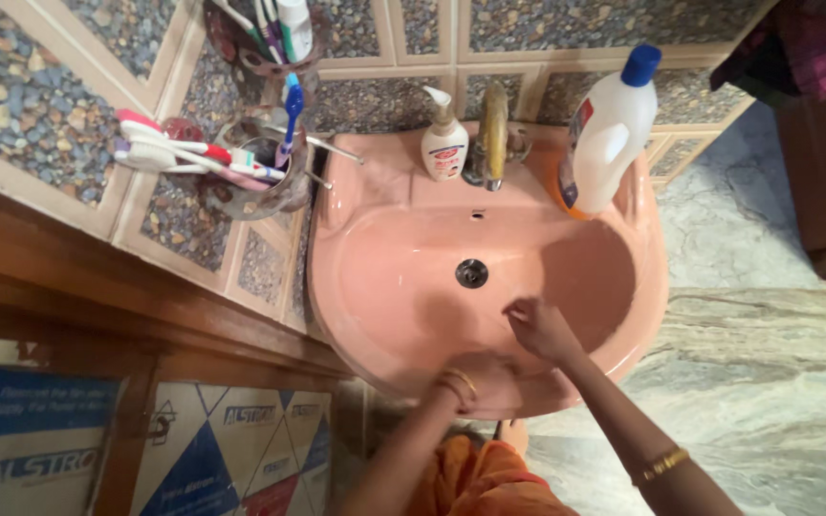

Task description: The person scrubs the pink bathroom sink basin and surrounding counter using a dark cloth and liquid soap. They rinse the cloth under the faucet, wipe the basin interior and rim, and clean the area around the faucet and toothbrush holder.

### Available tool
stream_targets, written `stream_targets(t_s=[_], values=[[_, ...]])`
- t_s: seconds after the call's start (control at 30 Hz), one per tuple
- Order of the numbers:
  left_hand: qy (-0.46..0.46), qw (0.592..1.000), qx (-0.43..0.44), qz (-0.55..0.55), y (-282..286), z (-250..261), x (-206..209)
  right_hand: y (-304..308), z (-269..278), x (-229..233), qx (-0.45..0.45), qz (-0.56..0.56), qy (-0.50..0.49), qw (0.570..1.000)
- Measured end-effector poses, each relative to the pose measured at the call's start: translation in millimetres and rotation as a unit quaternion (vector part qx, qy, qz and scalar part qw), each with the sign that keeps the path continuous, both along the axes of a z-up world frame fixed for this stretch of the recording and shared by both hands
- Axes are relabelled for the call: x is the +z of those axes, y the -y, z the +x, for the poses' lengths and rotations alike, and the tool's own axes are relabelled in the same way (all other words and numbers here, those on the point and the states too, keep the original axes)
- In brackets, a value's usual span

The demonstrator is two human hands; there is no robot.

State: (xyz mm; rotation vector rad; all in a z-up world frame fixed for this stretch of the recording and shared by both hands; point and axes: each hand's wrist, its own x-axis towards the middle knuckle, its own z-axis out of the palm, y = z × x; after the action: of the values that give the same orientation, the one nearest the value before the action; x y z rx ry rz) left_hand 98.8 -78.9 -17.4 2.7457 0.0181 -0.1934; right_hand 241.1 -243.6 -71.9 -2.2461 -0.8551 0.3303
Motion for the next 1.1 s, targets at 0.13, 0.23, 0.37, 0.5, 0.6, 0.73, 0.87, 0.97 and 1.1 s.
stream_targets(t_s=[0.13,0.23,0.37,0.5,0.6,0.73,0.87,0.97,1.1], values=[[0.011,0.998,-0.024,-0.062,1.2,-16.5,9.2,28.4,-0.5,6.2,-0.029,-0.021,-0.060,0.998],[0.036,0.998,-0.039,0.027,-68.7,-47.0,21.9,25.8,21.3,24.5,-0.019,0.027,-0.054,0.998],[-0.003,0.987,0.008,0.162,-116.6,-50.7,24.2,-4.7,53.7,55.3,-0.029,0.173,-0.079,0.981],[0.000,0.993,-0.009,0.115,-53.8,-27.1,9.5,-23.4,61.8,67.0,-0.039,0.224,-0.095,0.969],[0.040,0.998,-0.041,0.021,22.6,-6.2,1.0,-13.0,45.2,53.2,-0.045,0.154,-0.056,0.985],[0.064,0.990,-0.075,-0.098,83.7,5.6,6.1,27.0,16.6,30.1,-0.033,0.030,0.070,0.997],[0.039,0.995,-0.053,-0.078,3.6,-40.1,25.1,45.6,17.4,25.7,-0.017,0.044,0.012,0.999],[0.057,0.995,-0.034,0.079,-82.1,-71.9,33.1,32.7,44.3,37.1,-0.016,0.123,0.018,0.992],[-0.055,0.977,0.012,0.206,-82.2,-57.5,23.3,-28.5,113.3,70.6,0.024,0.255,-0.016,0.966]])
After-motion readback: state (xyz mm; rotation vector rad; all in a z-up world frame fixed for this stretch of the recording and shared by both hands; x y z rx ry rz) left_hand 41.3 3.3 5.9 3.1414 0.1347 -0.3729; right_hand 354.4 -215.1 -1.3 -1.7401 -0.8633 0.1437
